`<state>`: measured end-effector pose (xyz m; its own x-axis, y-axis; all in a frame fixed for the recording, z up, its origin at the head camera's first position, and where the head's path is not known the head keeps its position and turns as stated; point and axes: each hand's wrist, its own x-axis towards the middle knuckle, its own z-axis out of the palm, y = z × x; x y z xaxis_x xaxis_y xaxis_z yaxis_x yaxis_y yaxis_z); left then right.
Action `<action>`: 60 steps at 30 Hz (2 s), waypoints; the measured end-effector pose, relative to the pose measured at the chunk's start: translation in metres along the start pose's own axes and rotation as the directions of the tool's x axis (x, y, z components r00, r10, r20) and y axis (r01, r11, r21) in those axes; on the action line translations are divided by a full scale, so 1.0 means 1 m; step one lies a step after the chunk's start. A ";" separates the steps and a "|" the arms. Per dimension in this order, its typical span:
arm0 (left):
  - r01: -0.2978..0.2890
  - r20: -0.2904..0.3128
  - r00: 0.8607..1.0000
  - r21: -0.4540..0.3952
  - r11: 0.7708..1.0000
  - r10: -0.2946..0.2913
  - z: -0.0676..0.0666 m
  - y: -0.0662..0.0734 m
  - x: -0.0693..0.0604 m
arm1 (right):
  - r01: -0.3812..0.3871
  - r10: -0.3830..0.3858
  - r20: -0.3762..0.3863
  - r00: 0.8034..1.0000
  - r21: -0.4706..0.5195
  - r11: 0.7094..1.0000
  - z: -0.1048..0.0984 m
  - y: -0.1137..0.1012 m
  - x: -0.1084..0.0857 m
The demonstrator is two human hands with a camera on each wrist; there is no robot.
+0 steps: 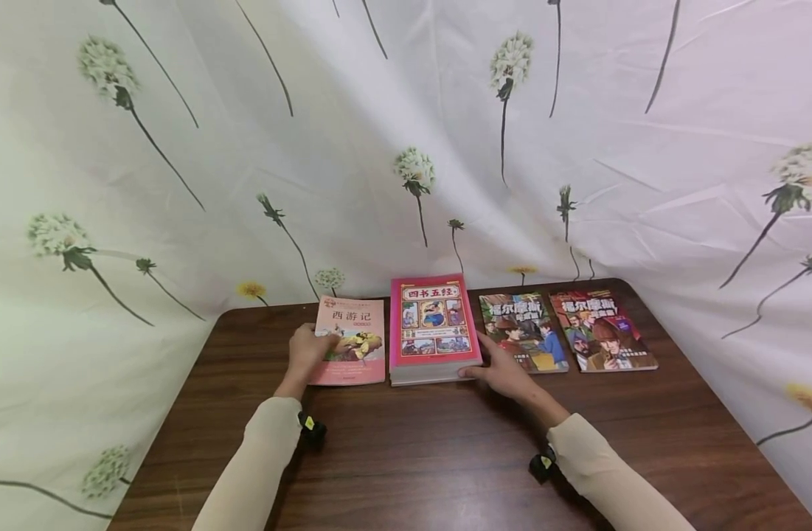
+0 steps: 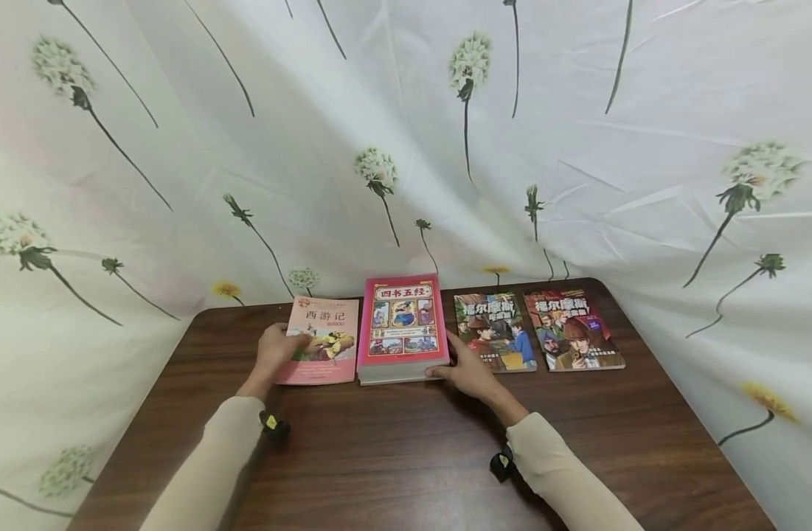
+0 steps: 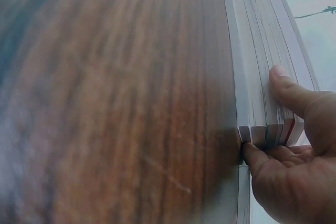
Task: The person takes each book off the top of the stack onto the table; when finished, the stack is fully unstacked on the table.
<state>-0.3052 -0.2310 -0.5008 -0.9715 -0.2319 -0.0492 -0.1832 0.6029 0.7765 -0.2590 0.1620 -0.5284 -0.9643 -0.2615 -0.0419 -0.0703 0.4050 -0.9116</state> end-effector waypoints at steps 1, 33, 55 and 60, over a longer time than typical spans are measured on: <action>-0.030 -0.011 0.999 0.039 0.999 0.031 0.002 0.000 0.000 | -0.001 0.001 -0.001 1.000 -0.002 1.000 -0.001 0.000 0.000; -0.303 0.288 0.933 0.303 0.903 0.217 0.008 0.002 -0.002 | -0.001 0.001 0.001 1.000 -0.020 1.000 0.000 -0.001 0.000; -0.406 0.336 0.891 0.290 0.867 0.305 0.001 0.034 -0.020 | 0.021 -0.021 -0.001 1.000 -0.033 0.999 0.000 0.003 0.002; -0.362 0.269 0.915 0.219 0.906 0.301 0.002 0.067 -0.027 | 0.017 -0.017 -0.002 1.000 -0.039 0.999 -0.001 0.002 0.002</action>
<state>-0.2916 -0.1834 -0.4486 -0.9845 0.1744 0.0200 0.1530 0.7971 0.5841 -0.2610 0.1631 -0.5295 -0.9636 -0.2662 -0.0254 -0.0964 0.4346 -0.8954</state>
